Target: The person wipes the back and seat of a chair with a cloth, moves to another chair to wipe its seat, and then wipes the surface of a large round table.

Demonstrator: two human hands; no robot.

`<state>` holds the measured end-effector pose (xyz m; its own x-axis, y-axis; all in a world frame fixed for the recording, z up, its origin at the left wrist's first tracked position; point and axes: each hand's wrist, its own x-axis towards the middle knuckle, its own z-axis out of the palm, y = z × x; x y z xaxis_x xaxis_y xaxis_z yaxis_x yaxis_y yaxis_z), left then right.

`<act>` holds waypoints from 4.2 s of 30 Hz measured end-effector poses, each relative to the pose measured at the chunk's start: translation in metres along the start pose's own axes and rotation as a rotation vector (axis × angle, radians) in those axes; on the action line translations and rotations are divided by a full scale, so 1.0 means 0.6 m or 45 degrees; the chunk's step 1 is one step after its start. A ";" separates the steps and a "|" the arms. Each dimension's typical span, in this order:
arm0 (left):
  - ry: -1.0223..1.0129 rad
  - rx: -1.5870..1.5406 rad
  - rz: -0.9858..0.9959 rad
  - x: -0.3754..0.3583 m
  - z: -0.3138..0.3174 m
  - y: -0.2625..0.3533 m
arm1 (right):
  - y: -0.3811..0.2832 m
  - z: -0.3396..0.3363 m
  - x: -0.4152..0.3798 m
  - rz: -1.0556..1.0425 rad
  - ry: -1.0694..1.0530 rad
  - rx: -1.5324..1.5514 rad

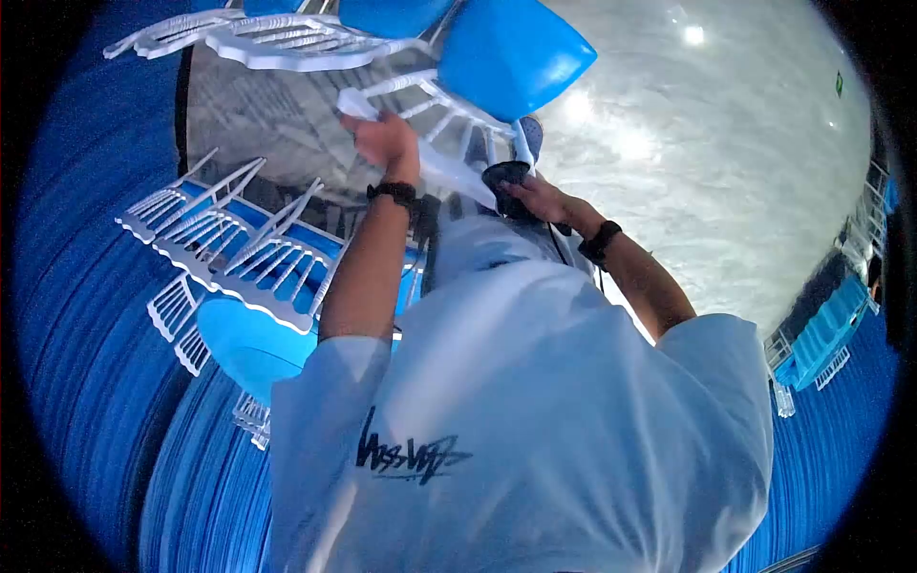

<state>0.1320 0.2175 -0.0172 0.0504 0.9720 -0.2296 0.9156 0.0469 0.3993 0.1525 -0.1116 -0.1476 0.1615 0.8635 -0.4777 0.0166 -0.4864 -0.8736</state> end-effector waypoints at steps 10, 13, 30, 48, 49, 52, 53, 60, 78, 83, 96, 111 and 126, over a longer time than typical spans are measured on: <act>0.154 0.035 0.165 -0.015 -0.008 0.010 | 0.061 -0.024 0.081 0.244 -0.083 0.516; 0.132 -0.036 0.170 -0.011 -0.007 0.000 | -0.089 -0.085 0.072 0.125 0.115 0.378; 0.113 0.010 0.115 -0.008 -0.006 0.002 | -0.102 -0.363 0.102 0.046 1.441 0.613; 0.166 0.077 0.217 -0.012 -0.011 -0.002 | 0.284 -0.076 0.231 0.382 -0.433 0.402; 0.163 0.078 0.194 -0.011 -0.009 -0.007 | 0.301 -0.066 0.240 0.385 -0.433 0.394; 0.124 -0.027 0.192 -0.015 -0.017 0.007 | 0.259 -0.073 0.251 0.319 -0.411 0.174; 0.143 -0.051 0.224 -0.014 -0.012 0.002 | 0.196 -0.098 0.244 0.255 -0.400 -0.023; 0.122 -0.061 0.202 -0.010 -0.014 -0.007 | 0.200 -0.094 0.272 -0.372 -0.225 -0.807; 0.181 -0.064 0.261 -0.004 -0.001 -0.019 | 0.207 -0.072 0.294 -0.101 -0.439 -1.065; 0.137 -0.072 0.227 0.000 -0.003 -0.019 | 0.108 -0.053 0.239 -0.081 -0.461 -1.436; 0.186 -0.016 0.357 -0.007 -0.006 -0.021 | 0.133 -0.142 0.215 0.019 -0.149 -0.177; 0.108 0.010 0.203 0.000 -0.006 -0.028 | 0.196 -0.064 0.337 0.408 0.000 -0.968; 0.100 0.009 0.248 0.004 -0.001 -0.035 | 0.305 -0.104 0.386 -0.096 -0.217 -1.043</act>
<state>0.1127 0.2190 -0.0255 0.1956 0.9775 -0.0786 0.8945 -0.1450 0.4229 0.2544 -0.0089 -0.4126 -0.0188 0.8741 -0.4854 0.7434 -0.3124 -0.5914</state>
